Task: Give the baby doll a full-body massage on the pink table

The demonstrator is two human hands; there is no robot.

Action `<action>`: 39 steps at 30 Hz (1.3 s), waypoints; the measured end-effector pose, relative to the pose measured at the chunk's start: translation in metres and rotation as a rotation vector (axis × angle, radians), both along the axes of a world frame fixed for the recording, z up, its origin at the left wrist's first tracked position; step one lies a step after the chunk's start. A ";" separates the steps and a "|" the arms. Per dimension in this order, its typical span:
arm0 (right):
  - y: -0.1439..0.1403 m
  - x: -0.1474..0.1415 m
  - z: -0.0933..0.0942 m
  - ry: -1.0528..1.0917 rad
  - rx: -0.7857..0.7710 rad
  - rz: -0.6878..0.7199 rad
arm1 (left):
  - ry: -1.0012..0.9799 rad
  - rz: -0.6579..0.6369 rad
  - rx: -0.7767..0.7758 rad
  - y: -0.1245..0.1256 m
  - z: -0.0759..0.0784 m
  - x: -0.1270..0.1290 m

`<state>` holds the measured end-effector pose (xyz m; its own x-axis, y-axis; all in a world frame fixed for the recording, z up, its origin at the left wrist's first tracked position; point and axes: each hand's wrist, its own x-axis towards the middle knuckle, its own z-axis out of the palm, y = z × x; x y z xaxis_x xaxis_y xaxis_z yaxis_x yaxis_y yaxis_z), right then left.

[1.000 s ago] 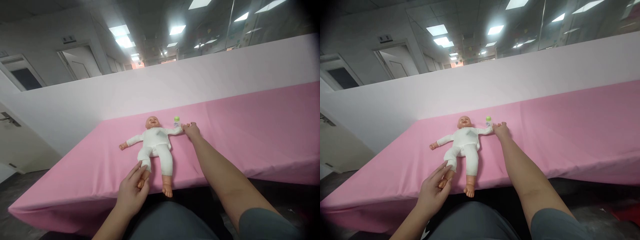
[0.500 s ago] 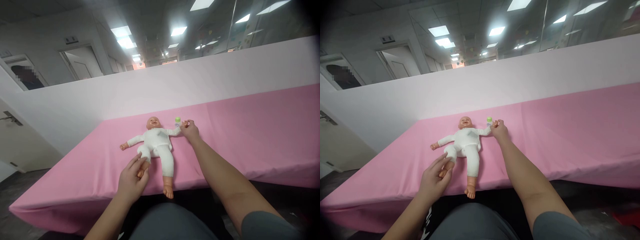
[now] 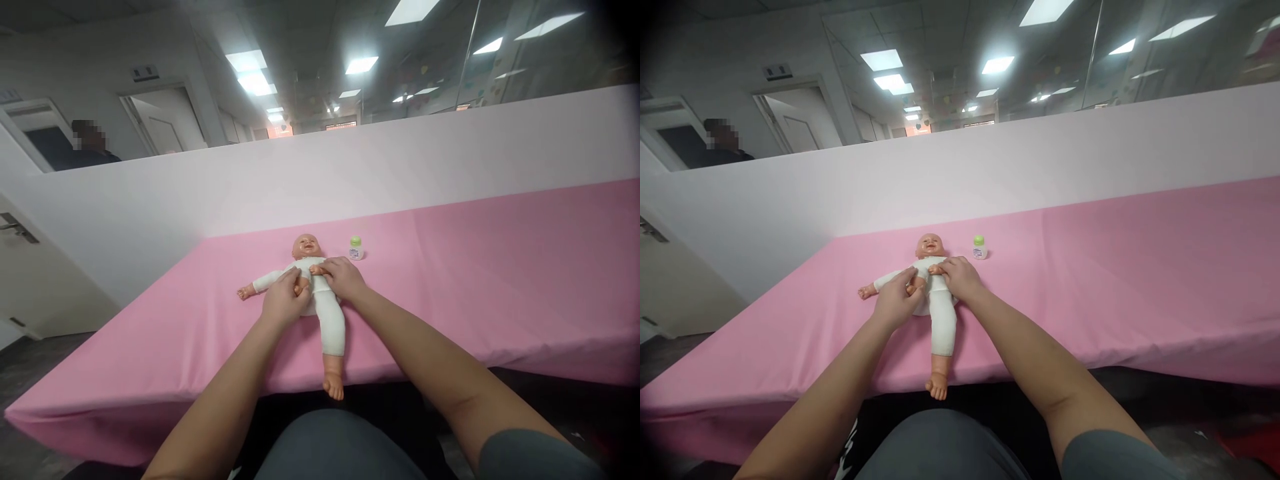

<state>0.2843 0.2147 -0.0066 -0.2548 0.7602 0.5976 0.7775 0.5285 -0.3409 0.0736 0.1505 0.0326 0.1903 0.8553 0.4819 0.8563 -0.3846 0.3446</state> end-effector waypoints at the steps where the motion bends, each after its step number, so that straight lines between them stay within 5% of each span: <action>1: 0.000 0.000 0.000 -0.024 -0.001 0.009 | 0.000 0.005 -0.008 0.002 -0.001 0.001; 11: 0.001 0.003 -0.005 0.074 -0.025 -0.032 | -0.008 -0.021 -0.002 -0.008 -0.001 -0.003; 17: 0.013 0.027 -0.010 0.443 -0.074 -0.193 | -0.013 -0.068 0.174 -0.060 -0.011 -0.013; 23: 0.022 0.081 -0.009 0.729 -0.361 -0.511 | -0.029 -0.108 0.226 -0.125 -0.040 -0.033; 32: 0.019 0.122 -0.009 0.426 -0.687 -0.646 | 0.058 -0.080 0.096 -0.160 -0.071 -0.056; 39: -0.017 0.106 0.030 0.280 -0.476 -0.730 | -0.113 -0.053 0.262 -0.140 -0.048 -0.072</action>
<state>0.3906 0.1979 0.0229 0.4932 0.8573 0.1478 0.7196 -0.3065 -0.6231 0.0018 0.0101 -0.0150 0.1635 0.6894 0.7057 0.7944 -0.5161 0.3201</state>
